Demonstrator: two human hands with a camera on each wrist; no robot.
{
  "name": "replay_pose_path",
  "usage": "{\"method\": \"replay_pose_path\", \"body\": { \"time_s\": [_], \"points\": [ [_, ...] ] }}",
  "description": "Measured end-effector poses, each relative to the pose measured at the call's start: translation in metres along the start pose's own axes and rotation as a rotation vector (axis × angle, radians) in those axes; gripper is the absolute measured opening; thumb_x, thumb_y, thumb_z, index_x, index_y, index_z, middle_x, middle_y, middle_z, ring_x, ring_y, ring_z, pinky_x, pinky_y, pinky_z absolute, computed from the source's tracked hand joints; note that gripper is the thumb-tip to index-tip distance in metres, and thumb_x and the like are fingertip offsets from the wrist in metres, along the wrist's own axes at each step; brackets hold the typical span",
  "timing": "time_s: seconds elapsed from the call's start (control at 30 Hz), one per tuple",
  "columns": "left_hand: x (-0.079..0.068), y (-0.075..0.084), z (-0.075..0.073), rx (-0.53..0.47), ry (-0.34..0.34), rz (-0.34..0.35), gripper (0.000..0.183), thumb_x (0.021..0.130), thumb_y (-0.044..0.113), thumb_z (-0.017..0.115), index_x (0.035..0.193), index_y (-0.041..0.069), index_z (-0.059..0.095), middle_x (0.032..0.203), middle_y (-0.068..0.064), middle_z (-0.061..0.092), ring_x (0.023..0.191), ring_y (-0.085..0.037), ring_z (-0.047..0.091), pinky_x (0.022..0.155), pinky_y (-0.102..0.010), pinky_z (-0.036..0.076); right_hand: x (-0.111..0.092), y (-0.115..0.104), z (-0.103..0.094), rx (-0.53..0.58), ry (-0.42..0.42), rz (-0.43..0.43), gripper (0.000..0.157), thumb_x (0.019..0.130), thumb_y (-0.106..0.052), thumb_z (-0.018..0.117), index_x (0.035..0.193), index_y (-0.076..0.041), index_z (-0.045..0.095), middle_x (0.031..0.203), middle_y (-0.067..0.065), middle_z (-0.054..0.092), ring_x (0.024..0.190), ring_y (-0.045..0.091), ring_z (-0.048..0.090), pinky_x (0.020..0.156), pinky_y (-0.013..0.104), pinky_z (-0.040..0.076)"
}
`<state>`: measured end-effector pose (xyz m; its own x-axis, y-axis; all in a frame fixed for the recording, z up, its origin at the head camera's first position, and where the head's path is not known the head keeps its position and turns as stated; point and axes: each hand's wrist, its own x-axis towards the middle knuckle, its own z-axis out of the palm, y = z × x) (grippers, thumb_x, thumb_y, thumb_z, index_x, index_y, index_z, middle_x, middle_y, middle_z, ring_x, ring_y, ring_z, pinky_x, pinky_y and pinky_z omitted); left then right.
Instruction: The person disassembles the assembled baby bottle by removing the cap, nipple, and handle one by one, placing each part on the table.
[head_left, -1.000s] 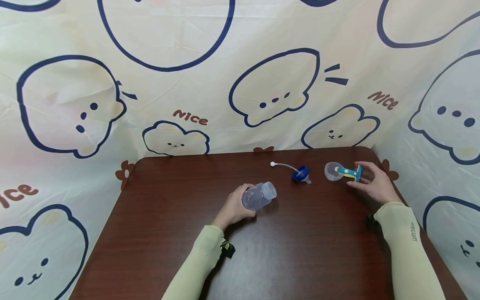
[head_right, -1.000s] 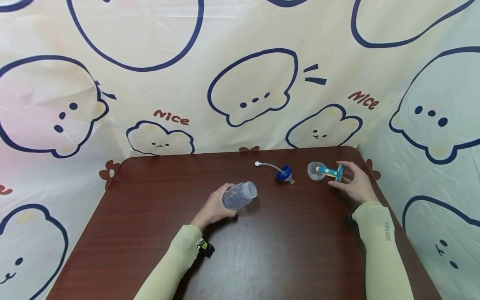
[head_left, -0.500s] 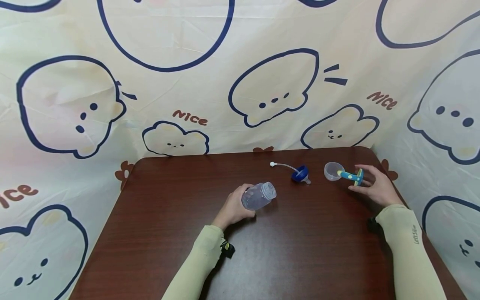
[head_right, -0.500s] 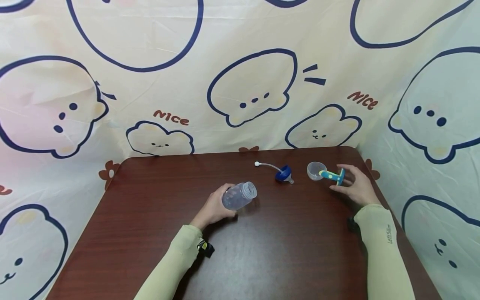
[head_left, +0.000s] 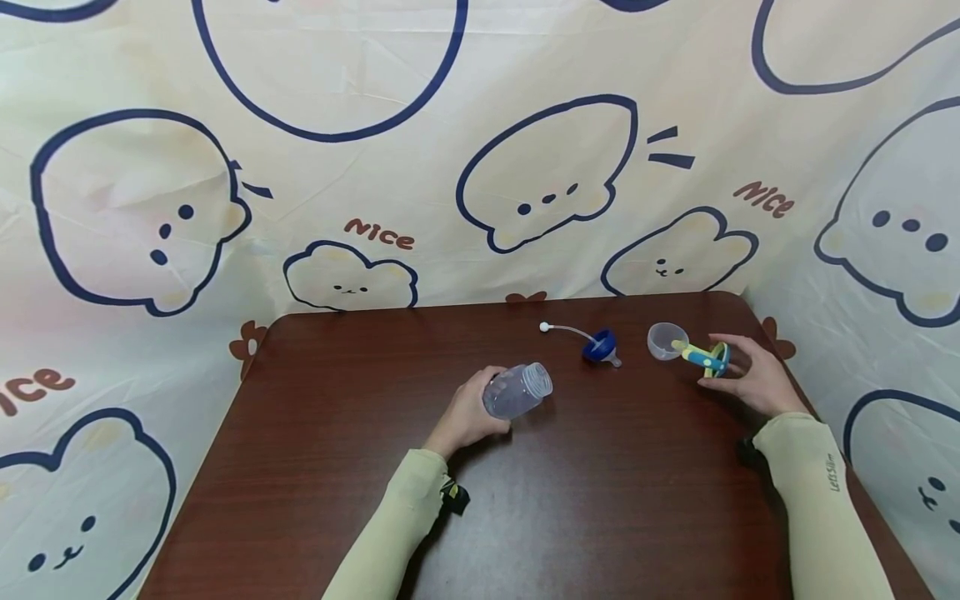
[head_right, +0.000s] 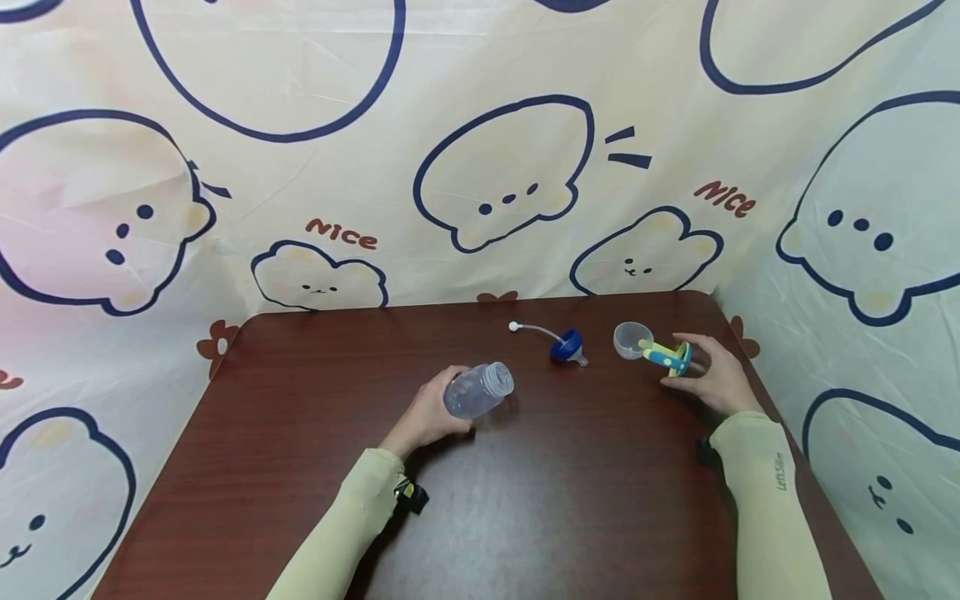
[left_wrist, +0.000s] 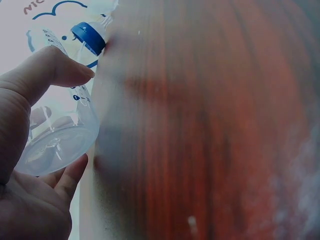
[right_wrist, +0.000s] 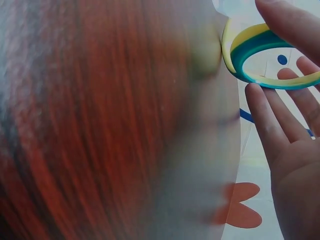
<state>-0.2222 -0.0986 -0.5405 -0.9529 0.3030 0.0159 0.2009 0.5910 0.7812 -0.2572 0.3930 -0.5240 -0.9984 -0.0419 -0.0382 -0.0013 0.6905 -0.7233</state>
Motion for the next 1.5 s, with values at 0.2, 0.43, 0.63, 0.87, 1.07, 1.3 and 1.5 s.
{"method": "replay_pose_path", "body": {
  "time_s": [0.2,0.43,0.63,0.87,1.07,1.3,1.5],
  "points": [
    [-0.0001,0.0003,0.0006,-0.004,-0.004,-0.010,0.087,0.063,0.011,0.091,0.141,0.019,0.054,0.127,-0.005,0.063,0.111,-0.025,0.060,0.095,-0.047,0.052,0.0008,0.0028,0.0007,-0.002,-0.014,0.005,0.091,0.081,-0.028,0.089,0.156,-0.009,0.041,0.151,0.030,0.042,0.131,0.059,0.051,0.099,0.055,0.047],
    [0.0007,-0.0004,0.0008,0.001,-0.006,-0.002,0.087,0.063,0.010,0.091,0.141,0.021,0.054,0.127,-0.004,0.062,0.111,-0.024,0.060,0.096,-0.047,0.051,0.0010,0.0031,0.0020,-0.042,-0.002,0.012,0.090,0.081,-0.025,0.090,0.155,-0.009,0.042,0.152,0.030,0.042,0.132,0.058,0.049,0.102,0.064,0.045],
    [0.0012,-0.0012,0.0011,0.004,-0.004,0.006,0.086,0.063,0.011,0.091,0.140,0.021,0.055,0.126,-0.003,0.062,0.110,-0.023,0.059,0.095,-0.046,0.051,0.0021,0.0045,0.0036,-0.136,0.045,0.003,0.086,0.081,-0.024,0.090,0.153,-0.007,0.045,0.151,0.031,0.042,0.133,0.053,0.041,0.106,0.074,0.036],
    [0.0000,-0.0001,0.0004,-0.001,0.001,0.013,0.085,0.062,0.011,0.091,0.139,0.019,0.056,0.125,-0.004,0.063,0.109,-0.024,0.060,0.094,-0.046,0.051,0.0015,0.0081,0.0036,-0.149,0.049,-0.036,0.087,0.080,-0.024,0.090,0.152,-0.006,0.046,0.149,0.031,0.044,0.133,0.052,0.041,0.105,0.075,0.033],
    [0.0001,-0.0005,0.0003,0.006,0.005,0.024,0.085,0.062,0.010,0.090,0.139,0.019,0.056,0.124,-0.005,0.063,0.109,-0.024,0.060,0.094,-0.046,0.051,0.0004,0.0077,0.0031,-0.160,0.059,-0.030,0.088,0.080,-0.028,0.091,0.152,-0.006,0.046,0.150,0.032,0.044,0.134,0.052,0.041,0.105,0.074,0.034],
    [-0.0009,0.0002,-0.0004,0.001,0.000,0.018,0.086,0.063,0.012,0.090,0.140,0.018,0.055,0.125,-0.004,0.063,0.109,-0.023,0.060,0.093,-0.044,0.051,-0.0008,0.0054,0.0029,-0.183,0.065,0.023,0.094,0.080,-0.036,0.090,0.154,-0.004,0.042,0.151,0.035,0.040,0.133,0.055,0.040,0.104,0.074,0.036],
    [-0.0013,0.0004,-0.0006,-0.005,0.000,0.015,0.086,0.063,0.011,0.090,0.141,0.018,0.054,0.126,-0.004,0.063,0.110,-0.023,0.060,0.093,-0.045,0.051,-0.0003,0.0050,0.0019,-0.182,0.063,0.032,0.098,0.080,-0.037,0.090,0.156,-0.004,0.040,0.152,0.036,0.039,0.134,0.056,0.039,0.104,0.074,0.036]
  ]
}}
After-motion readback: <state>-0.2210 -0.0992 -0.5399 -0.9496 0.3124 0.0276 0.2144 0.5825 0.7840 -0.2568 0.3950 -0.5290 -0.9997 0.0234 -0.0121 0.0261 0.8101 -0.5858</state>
